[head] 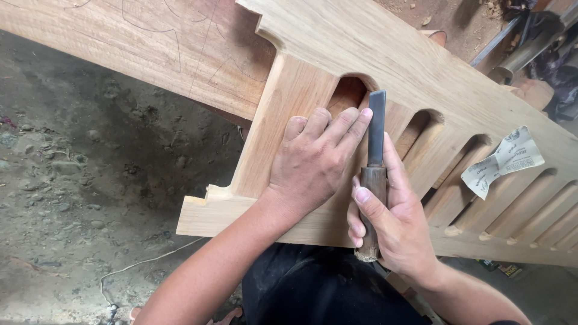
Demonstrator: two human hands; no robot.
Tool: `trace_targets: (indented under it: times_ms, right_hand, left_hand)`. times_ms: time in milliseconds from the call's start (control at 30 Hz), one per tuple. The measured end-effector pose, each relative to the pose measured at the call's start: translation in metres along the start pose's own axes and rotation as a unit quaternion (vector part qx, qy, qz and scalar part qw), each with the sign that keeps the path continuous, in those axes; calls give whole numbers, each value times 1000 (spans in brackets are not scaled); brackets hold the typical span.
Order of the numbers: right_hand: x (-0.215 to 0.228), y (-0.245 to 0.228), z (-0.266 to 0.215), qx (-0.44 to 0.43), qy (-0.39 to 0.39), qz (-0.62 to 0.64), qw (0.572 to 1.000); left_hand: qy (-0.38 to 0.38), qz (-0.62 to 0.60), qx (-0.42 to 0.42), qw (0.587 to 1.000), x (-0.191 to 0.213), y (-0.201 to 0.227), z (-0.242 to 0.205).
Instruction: The recorder is sanding and using a chisel on a decorative wooden furniture component.
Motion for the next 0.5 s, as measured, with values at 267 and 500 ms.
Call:
trace_targets:
  times_ms: [267,500]
  right_hand:
    - [19,2,1,-31,-10,-80,996]
    - [35,1,3,-51,-18,-132,990]
  left_hand:
    - [-20,3,2,1000,-3,0,1]
    - [-38,27,6,999,-3,2,4]
Point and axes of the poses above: each hand's wrist, its own z-axis towards the middle knuckle, its own x-axis out of the back of the hand, y = z × x, the point moved 7 cm from there along z, towards the middle knuckle, and after that the axes turned 13 degrees about -y, right-handed, at the moved point
